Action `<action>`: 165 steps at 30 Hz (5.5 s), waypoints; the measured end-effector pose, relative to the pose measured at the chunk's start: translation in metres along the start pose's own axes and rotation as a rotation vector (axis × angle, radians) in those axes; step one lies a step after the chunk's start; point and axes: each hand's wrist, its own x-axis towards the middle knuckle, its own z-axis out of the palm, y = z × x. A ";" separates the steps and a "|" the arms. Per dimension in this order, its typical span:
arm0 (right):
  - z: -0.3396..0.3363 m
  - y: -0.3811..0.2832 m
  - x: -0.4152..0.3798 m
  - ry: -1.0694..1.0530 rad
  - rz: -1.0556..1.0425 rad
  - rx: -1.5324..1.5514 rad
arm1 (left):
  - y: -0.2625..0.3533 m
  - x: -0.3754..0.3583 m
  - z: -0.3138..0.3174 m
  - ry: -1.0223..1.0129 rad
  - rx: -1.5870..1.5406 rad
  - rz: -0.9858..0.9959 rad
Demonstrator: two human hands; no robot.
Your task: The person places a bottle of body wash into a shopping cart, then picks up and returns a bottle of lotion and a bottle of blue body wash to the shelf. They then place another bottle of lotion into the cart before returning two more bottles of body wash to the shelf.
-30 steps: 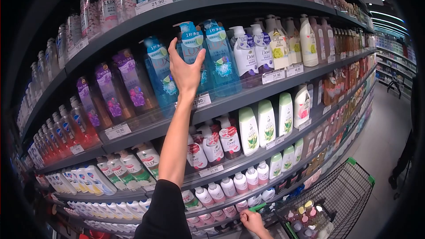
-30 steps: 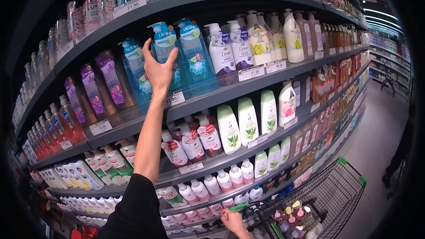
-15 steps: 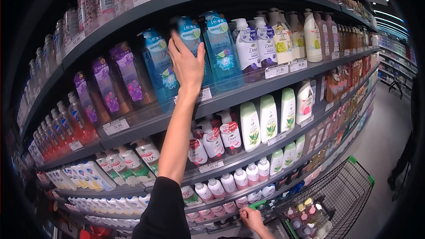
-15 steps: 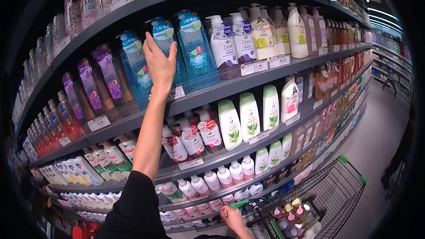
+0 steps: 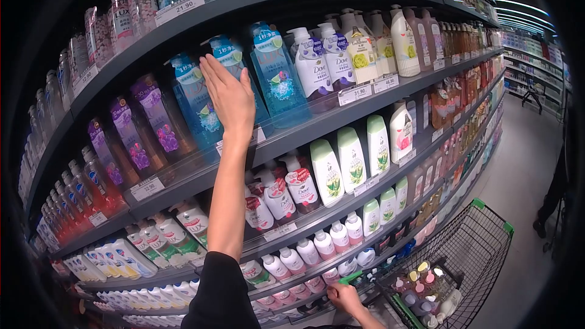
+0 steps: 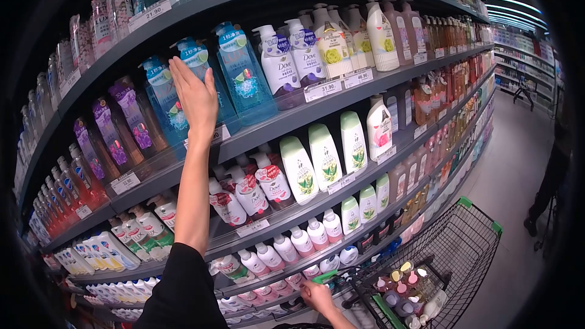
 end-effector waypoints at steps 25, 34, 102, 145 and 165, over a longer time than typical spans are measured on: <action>-0.062 -0.029 -0.048 -0.106 0.224 0.121 | 0.190 -0.448 -0.126 -1.765 -1.321 -0.026; -0.141 -0.008 -0.077 -0.135 0.547 -0.034 | 0.198 -0.455 -0.155 -1.768 -0.919 0.037; -0.438 0.009 0.182 0.001 0.249 0.131 | 0.316 -0.350 0.020 -1.524 -1.432 -0.723; -0.330 0.205 0.067 -0.059 0.495 -0.360 | 0.252 0.009 0.180 -0.335 -0.932 -0.409; -0.376 0.242 0.076 -0.160 0.193 -0.116 | 0.255 0.002 0.176 -0.538 -0.971 -0.569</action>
